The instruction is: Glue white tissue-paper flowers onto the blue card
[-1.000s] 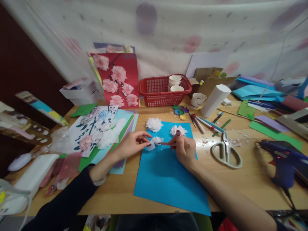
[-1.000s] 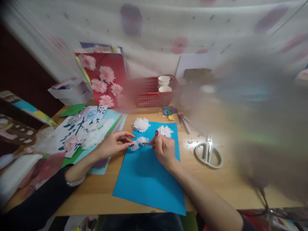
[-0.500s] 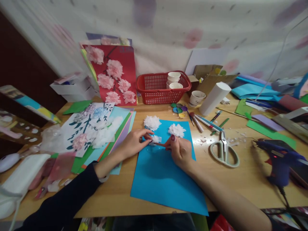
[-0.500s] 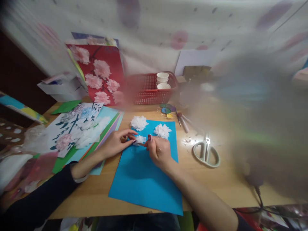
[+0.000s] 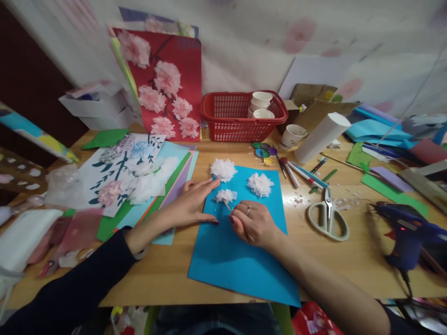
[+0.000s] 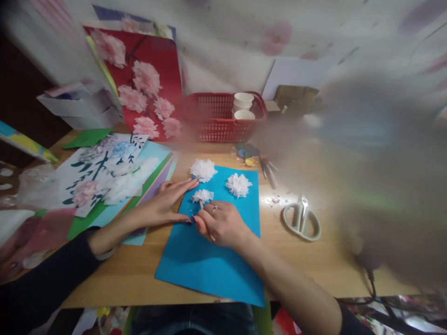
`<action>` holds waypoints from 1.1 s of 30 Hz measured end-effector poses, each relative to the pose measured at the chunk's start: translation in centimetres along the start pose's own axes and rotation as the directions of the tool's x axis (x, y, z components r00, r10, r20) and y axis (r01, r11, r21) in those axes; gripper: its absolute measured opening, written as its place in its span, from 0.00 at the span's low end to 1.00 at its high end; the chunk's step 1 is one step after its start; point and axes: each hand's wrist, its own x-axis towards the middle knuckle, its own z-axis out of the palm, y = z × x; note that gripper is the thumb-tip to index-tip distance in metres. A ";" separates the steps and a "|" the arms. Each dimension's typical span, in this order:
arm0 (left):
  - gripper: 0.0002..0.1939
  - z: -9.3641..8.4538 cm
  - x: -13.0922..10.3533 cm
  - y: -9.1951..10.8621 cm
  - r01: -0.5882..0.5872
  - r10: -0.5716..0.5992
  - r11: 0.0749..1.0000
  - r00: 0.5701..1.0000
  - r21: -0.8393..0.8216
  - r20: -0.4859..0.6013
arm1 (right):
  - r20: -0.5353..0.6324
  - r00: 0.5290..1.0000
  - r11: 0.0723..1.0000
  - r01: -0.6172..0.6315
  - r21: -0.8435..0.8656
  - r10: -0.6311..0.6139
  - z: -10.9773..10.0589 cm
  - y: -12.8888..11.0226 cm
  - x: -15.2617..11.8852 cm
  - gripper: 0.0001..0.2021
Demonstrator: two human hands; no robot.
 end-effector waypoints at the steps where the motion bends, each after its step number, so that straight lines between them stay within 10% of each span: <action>1: 0.46 0.0 0.0 0.0 0.004 -0.004 1.000 1.000 0.008 0.004 | 0.023 0.999 0.999 0.042 -0.023 -0.041 0.1 -0.2 0.1 0.22; 9: 0.47 0.0 0.0 0.2 0.039 -0.040 0.998 0.999 0.051 0.009 | 0.023 0.990 0.990 0.137 -0.039 -0.137 -0.4 -0.2 0.3 0.21; 17: 0.50 0.0 0.1 0.1 0.047 -0.047 0.998 0.999 0.046 0.001 | -0.296 0.943 0.978 -0.100 0.185 0.152 -1.0 0.2 -0.6 0.21; 33: 0.48 0.2 0.0 -0.1 0.057 -0.057 0.998 0.998 0.041 -0.004 | -0.128 0.957 0.954 -0.237 0.181 0.262 -0.1 0.2 -0.6 0.21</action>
